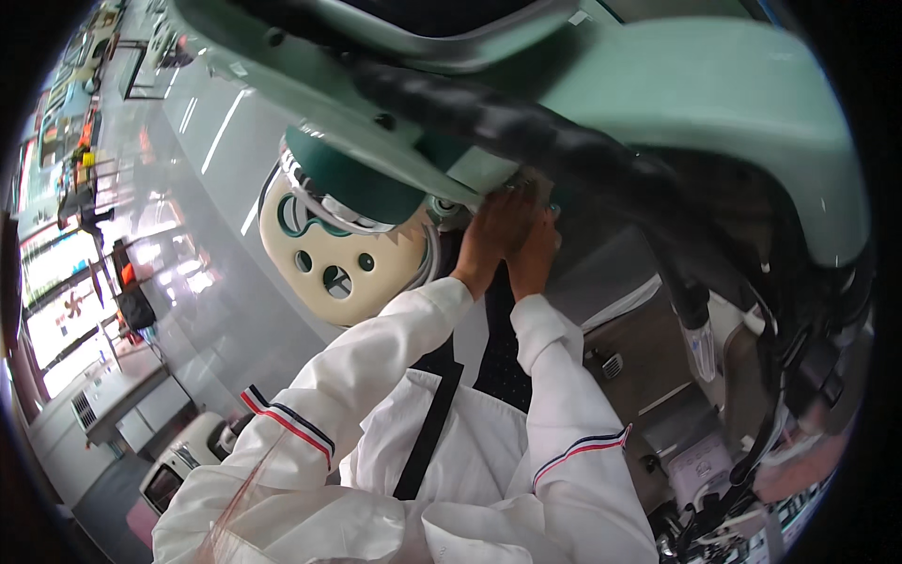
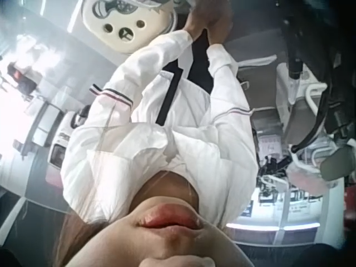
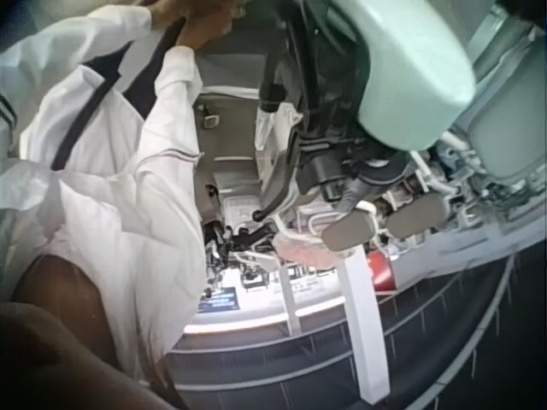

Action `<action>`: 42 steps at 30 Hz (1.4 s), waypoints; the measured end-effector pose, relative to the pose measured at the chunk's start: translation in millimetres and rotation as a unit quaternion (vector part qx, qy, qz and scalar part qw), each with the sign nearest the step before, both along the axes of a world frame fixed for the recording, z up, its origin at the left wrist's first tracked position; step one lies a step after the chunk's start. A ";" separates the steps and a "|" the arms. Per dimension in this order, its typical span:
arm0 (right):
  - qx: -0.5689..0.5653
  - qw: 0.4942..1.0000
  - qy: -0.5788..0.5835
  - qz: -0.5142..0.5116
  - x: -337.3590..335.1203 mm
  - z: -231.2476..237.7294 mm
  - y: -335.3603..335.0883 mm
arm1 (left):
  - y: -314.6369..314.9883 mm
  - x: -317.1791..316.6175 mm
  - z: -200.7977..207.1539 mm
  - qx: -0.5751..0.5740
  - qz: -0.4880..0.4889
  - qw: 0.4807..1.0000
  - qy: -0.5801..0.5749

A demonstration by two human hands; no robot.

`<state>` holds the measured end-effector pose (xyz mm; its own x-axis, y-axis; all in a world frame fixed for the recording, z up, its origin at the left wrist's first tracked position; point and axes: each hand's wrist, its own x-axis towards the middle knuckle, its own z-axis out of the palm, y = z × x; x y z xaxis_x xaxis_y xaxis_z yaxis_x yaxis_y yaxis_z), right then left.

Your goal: Cleaning and wiping down various parts of multiple electric scooters using a cloth.

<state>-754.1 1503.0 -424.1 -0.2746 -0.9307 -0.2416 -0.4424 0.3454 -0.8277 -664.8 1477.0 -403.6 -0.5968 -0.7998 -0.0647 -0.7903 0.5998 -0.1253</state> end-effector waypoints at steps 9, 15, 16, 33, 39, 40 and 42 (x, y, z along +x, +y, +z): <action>-0.029 0.997 0.062 -0.027 18.5 55.4 81.0 | 21.7 32.9 49.6 0.111 -0.020 0.951 0.288; 0.041 0.985 -0.035 0.166 45.2 173.1 82.3 | 66.4 152.8 156.8 0.200 -0.008 0.897 0.393; 0.081 0.979 -0.045 0.179 55.5 178.9 83.8 | 73.6 176.4 168.2 0.227 0.008 0.899 0.375; -0.123 0.950 0.197 0.207 199.8 148.7 0.6 | 53.6 344.2 127.0 0.101 0.389 0.817 0.414; -0.096 0.908 0.195 0.359 259.1 144.4 18.1 | 43.2 343.8 127.1 0.053 0.286 0.830 0.476; -0.092 0.907 0.195 0.362 255.0 140.0 16.7 | 46.2 343.3 128.4 0.057 0.290 0.828 0.476; -0.119 0.938 0.126 0.301 238.5 132.0 10.8 | 52.8 343.8 131.5 0.113 0.312 0.806 0.491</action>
<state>-515.5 1513.9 -292.1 0.2967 -0.9549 -0.0044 -0.6892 -0.2110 -0.6931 -321.1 1529.7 -272.2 0.0636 -0.9979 0.0075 -0.5980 -0.0321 0.8009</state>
